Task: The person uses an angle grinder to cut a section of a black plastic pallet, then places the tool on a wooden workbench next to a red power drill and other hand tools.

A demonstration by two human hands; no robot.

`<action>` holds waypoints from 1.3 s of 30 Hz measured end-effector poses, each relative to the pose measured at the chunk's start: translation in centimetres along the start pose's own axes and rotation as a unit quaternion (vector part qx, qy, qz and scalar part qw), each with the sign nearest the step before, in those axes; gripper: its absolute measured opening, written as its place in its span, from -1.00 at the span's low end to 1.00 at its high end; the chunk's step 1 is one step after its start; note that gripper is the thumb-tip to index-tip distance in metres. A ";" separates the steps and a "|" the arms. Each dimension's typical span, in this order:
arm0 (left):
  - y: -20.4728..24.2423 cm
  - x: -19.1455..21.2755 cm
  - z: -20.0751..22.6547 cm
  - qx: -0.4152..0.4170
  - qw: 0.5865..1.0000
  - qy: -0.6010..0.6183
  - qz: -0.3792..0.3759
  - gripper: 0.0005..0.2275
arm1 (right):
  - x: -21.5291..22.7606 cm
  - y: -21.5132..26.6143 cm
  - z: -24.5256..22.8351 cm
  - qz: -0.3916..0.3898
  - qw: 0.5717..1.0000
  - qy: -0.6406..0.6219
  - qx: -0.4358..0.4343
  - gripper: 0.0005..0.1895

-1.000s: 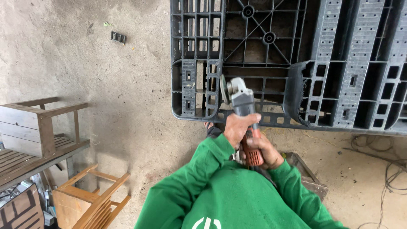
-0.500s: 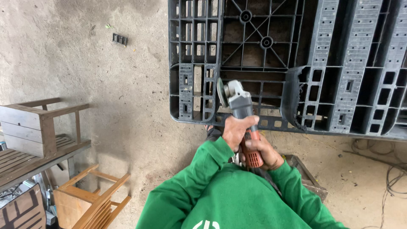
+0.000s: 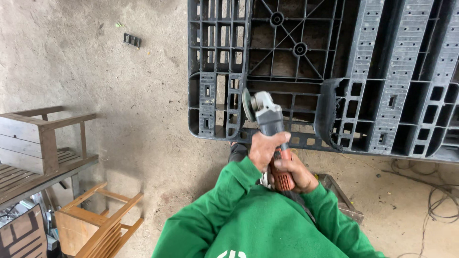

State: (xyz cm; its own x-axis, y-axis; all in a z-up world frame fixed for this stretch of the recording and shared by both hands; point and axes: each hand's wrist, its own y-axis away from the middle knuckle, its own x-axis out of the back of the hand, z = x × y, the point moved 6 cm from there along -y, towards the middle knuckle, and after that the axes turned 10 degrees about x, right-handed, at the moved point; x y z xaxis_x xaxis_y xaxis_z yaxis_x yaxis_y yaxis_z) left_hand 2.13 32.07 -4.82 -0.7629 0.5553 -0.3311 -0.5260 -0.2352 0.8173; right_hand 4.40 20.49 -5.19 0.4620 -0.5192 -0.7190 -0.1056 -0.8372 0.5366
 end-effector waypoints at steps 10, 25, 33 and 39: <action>-0.6 0.0 0.7 0.067 0.997 -0.022 0.015 -0.73 | 0.5 -1.1 0.1 -0.004 0.999 -0.038 0.005 -0.50; -2.0 0.6 1.8 0.034 0.998 -0.061 -0.002 -0.71 | 1.0 -2.9 -0.2 -0.018 0.998 -0.041 0.033 -0.49; -1.4 0.4 0.7 0.036 0.999 -0.001 0.026 -0.78 | 0.1 -1.6 -0.3 -0.009 0.999 -0.028 0.018 -0.51; -1.7 0.7 2.2 0.028 0.996 -0.076 0.039 -0.72 | -0.5 -2.1 -1.4 0.015 0.999 -0.017 0.044 -0.52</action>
State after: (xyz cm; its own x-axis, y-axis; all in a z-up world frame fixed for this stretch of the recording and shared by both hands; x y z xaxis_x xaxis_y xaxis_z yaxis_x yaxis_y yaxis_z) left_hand 3.31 34.60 -5.46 -0.7331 0.6519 -0.1939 -0.4421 -0.2401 0.8642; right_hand 5.64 22.73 -5.36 0.4273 -0.5491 -0.7183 -0.1962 -0.8319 0.5191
